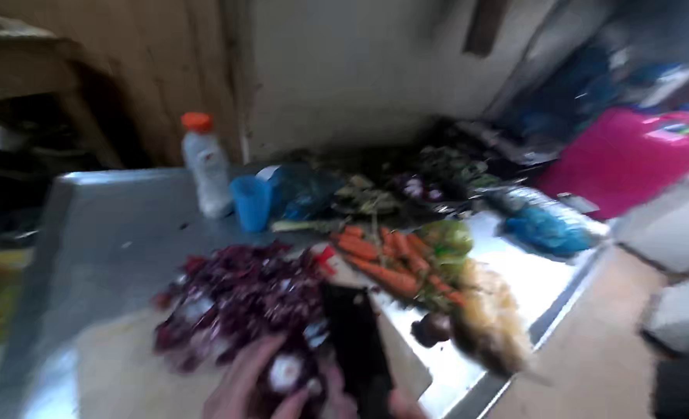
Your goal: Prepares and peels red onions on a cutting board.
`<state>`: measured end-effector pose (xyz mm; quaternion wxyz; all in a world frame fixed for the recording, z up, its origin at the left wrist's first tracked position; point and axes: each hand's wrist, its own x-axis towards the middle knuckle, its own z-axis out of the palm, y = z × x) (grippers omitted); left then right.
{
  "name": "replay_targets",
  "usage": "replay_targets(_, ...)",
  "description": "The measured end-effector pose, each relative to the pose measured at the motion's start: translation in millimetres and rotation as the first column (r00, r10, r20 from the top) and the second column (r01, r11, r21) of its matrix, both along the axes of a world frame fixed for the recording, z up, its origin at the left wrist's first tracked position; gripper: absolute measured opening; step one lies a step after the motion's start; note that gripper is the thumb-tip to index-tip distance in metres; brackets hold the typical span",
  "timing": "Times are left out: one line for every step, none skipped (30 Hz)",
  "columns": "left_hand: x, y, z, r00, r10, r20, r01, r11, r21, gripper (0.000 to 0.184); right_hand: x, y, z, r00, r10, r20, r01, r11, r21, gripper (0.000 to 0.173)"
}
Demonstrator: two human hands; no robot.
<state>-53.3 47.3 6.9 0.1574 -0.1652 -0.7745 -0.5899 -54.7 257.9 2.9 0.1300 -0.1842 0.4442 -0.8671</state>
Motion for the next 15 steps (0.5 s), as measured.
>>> replay_targets(0,2,-2,0.999,0.035,0.011,-0.035,0.999,0.01,0.068,-1,2,-2,0.999,0.028,-0.037,-0.028,0.999,-0.022,0.064)
replay_targets(0,4,-7,0.997,0.075,0.019,-0.076,0.996,0.035,0.069,-3,3,-3,0.997,0.051,-0.056,-0.054,0.998,-0.042,0.058)
replay_targets(0,4,-9,0.995,0.092,0.038,-0.095,0.993,0.067,0.066,-4,4,-4,0.996,0.07,-0.048,-0.073,0.995,-0.073,0.056)
replay_targets(0,3,-7,0.994,0.087,0.067,-0.093,0.991,0.091,0.062,-4,5,-5,0.997,0.075,-0.03,-0.077,0.993,-0.088,0.056)
replay_targets(1,2,-2,0.993,0.069,0.099,-0.08,0.991,0.109,0.061,-3,6,-4,0.998,0.061,0.001,-0.06,0.994,-0.087,0.055)
replay_targets(2,2,3,0.993,0.048,0.112,-0.061,0.991,0.119,0.062,-3,7,-3,0.998,0.042,0.038,-0.039,0.996,-0.08,0.054)
replay_targets(3,2,6,0.995,0.032,0.099,-0.043,0.992,0.117,0.063,-2,8,-1,0.997,0.031,0.073,-0.026,0.997,-0.077,0.054)
replay_targets(3,2,8,0.997,0.023,0.074,-0.031,0.995,0.098,0.063,-1,9,0,0.994,0.015,0.109,-0.007,0.997,-0.072,0.054)
replay_targets(4,3,10,0.998,0.019,0.051,-0.023,0.997,0.078,0.063,1,8,2,0.991,-0.021,0.13,0.027,0.998,-0.048,0.055)
replay_targets(5,5,11,0.999,0.005,0.037,-0.008,0.997,0.077,0.064,4,8,3,0.99,-0.078,0.118,0.077,0.997,0.013,0.059)
replay_targets(5,6,13,0.999,-0.01,0.034,0.006,0.996,0.09,0.066,8,7,5,0.988,-0.139,0.07,0.131,0.985,0.112,0.067)
replay_targets(6,7,15,0.998,-0.029,0.049,0.023,0.993,0.113,0.07,13,4,7,0.981,-0.192,0.0,0.187,0.955,0.231,0.08)
replay_targets(7,7,17,0.997,-0.043,0.064,0.035,0.992,0.122,0.074,20,1,9,0.969,-0.228,-0.09,0.245,0.903,0.352,0.091)
replay_targets(8,7,18,0.996,-0.052,0.076,0.041,0.99,0.136,0.076,27,-2,14,0.951,-0.241,-0.193,0.305,0.831,0.465,0.099)
replay_targets(8,7,18,0.995,-0.062,0.074,0.05,0.986,0.157,0.074,35,-5,18,0.926,-0.227,-0.303,0.366,0.736,0.57,0.106)
